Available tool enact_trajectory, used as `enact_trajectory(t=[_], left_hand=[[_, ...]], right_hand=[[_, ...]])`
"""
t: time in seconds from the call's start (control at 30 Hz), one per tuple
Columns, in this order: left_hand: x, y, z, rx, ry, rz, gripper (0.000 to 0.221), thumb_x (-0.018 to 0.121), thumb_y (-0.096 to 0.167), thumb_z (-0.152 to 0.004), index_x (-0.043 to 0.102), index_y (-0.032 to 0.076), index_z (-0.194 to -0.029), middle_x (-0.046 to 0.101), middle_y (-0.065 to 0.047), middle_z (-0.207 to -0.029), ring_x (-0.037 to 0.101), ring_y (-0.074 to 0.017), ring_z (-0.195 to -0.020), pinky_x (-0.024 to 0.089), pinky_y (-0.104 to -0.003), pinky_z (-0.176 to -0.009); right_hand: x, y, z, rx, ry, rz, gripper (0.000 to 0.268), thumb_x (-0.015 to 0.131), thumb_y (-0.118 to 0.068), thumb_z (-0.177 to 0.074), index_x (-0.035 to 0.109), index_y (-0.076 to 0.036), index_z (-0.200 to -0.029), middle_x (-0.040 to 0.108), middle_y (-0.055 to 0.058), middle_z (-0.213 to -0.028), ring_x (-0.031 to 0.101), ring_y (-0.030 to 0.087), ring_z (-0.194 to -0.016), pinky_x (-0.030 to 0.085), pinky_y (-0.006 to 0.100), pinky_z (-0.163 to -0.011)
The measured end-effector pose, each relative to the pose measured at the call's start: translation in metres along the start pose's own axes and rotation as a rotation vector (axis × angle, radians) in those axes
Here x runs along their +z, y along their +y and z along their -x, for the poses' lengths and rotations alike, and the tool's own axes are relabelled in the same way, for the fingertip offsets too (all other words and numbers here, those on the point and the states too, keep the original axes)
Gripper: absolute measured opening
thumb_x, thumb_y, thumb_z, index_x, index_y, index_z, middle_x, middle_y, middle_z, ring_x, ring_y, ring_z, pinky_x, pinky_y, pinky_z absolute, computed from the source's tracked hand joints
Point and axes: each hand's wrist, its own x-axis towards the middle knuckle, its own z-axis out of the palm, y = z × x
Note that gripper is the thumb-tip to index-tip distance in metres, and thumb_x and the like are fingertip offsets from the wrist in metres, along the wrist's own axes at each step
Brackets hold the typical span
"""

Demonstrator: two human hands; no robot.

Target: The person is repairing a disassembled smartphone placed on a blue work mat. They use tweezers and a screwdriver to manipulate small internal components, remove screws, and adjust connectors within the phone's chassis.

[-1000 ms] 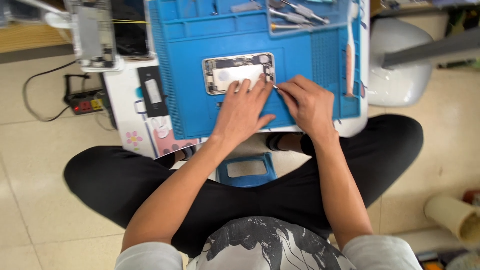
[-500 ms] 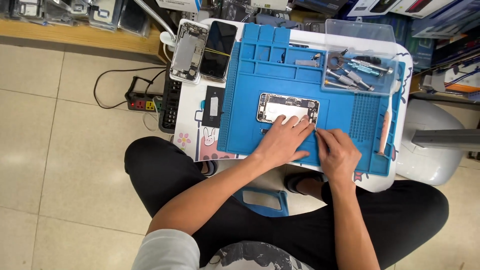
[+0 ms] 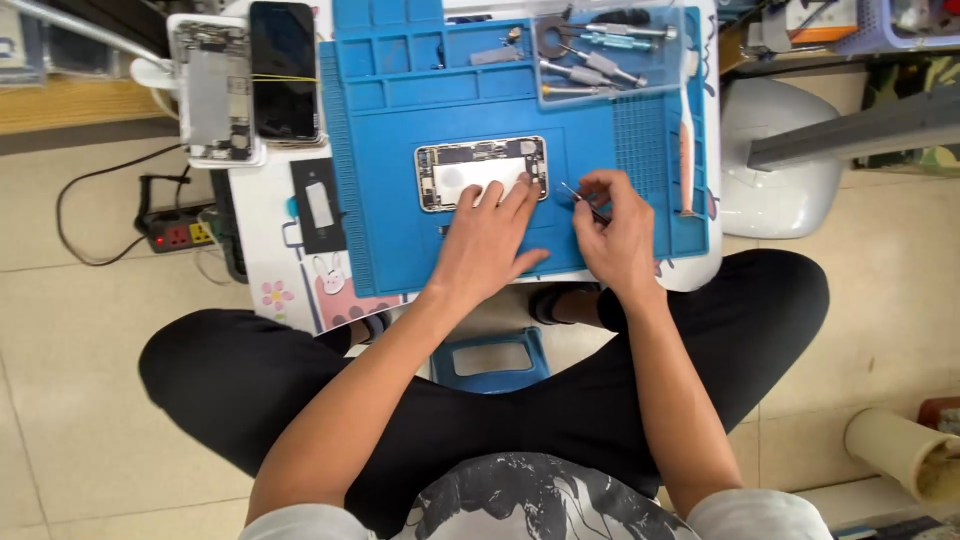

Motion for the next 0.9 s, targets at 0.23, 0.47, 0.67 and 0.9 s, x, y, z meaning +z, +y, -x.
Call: enact_trajectory(t=[0.23,0.47,0.67,0.9], left_hand=[[-0.006,0.0,-0.001,-0.007,-0.051,0.003,0.079,0.068,0.059,-0.096,0.055,0.004,-0.15,0.055,-0.013,-0.146,0.053,-0.0258,-0.115,0.043,-0.05,-0.108],[-0.014,0.0,-0.004,-0.011,-0.063,0.039,0.077,0.07,0.058,-0.096,0.056,0.005,-0.15,0.055,-0.014,-0.145,0.053,-0.026,-0.113,0.043,-0.049,-0.105],[-0.015,0.001,-0.005,-0.023,-0.075,0.033,0.079,0.073,0.059,-0.092,0.057,0.006,-0.149,0.055,-0.012,-0.145,0.052,-0.0243,-0.11,0.043,-0.047,-0.104],[-0.014,0.002,-0.004,-0.031,-0.071,0.01,0.079,0.073,0.061,-0.092,0.058,0.007,-0.149,0.055,-0.01,-0.145,0.051,-0.0228,-0.11,0.043,-0.046,-0.103]], right_hand=[[-0.008,0.002,-0.007,0.07,-0.069,-0.276,0.029,0.048,0.008,-0.104,0.073,-0.005,-0.097,0.074,0.015,-0.108,0.07,0.025,-0.089,0.062,0.037,-0.072],[-0.011,0.012,-0.005,0.153,-0.042,-0.633,0.027,0.045,0.001,-0.108,0.069,0.005,-0.12,0.072,0.021,-0.109,0.069,0.021,-0.084,0.065,0.035,-0.075],[-0.004,0.006,-0.001,0.113,-0.068,-0.382,0.026,0.064,0.002,-0.103,0.064,-0.001,-0.128,0.074,0.016,-0.099,0.063,0.016,-0.069,0.055,0.029,-0.06],[-0.003,-0.003,-0.003,0.034,-0.114,0.032,0.012,0.078,-0.009,-0.098,0.083,-0.017,-0.105,0.074,-0.003,-0.078,0.062,0.01,-0.061,0.047,0.023,-0.053]])
